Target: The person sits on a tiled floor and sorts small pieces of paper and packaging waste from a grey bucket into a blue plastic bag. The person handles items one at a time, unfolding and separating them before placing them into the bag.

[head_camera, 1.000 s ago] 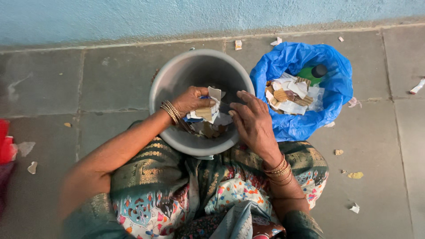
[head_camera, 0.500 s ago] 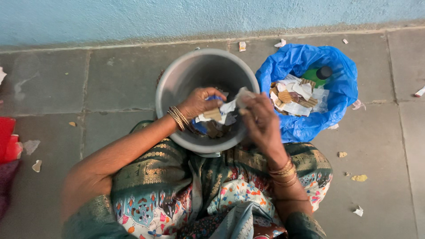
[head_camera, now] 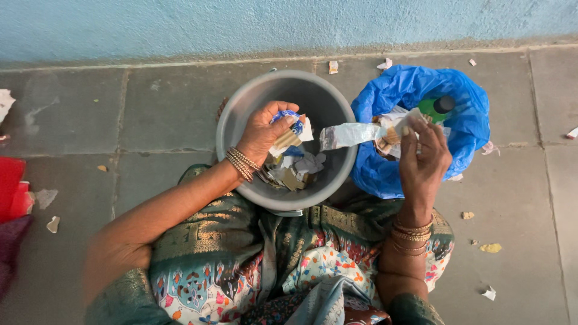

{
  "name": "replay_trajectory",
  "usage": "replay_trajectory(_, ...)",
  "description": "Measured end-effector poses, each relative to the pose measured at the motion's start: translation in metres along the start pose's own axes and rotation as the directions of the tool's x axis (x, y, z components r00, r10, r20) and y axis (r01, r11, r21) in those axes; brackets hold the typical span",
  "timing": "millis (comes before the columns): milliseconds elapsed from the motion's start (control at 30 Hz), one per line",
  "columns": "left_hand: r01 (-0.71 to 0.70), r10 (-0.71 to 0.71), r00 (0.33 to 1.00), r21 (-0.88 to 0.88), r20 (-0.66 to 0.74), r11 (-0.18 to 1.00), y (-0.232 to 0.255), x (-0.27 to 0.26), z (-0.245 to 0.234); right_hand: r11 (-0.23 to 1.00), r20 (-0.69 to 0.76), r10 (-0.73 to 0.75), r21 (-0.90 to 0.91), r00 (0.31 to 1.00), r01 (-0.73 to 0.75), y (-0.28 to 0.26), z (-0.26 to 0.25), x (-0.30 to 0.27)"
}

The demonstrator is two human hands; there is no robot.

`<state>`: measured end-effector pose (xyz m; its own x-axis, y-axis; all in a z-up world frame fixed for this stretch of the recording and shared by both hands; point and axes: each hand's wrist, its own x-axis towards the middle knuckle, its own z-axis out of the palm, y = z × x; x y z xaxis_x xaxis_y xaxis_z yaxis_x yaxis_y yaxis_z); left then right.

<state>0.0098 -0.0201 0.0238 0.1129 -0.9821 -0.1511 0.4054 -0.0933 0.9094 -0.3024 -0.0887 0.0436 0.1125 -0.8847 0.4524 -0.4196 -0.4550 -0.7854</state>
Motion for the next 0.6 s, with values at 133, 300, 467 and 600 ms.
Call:
replay_trajectory(133,-0.037,0.037,0.999,0.03,-0.002,0.999,0.004,-0.001,0.002,0.961,0.023,-0.112,-0.25,0.993,0.114,-0.003,-0.003,0.0)
replay_trajectory(300,-0.063,0.063,0.998,0.087,0.004,0.994,0.004,0.002,0.009,0.958,0.297,-0.208,-0.128,0.932,0.255,-0.029,0.007,-0.004)
replay_trajectory(467,-0.087,0.086,0.996,0.202,0.015,0.976,0.004,0.001,0.022,0.908,0.307,-0.347,-0.126,0.886,0.399,-0.057,0.027,-0.016)
replay_trajectory(600,-0.218,0.196,0.975,0.332,0.1,0.918,0.007,-0.003,0.033,0.947,0.364,-0.201,0.31,0.91,0.085,-0.061,0.026,-0.03)
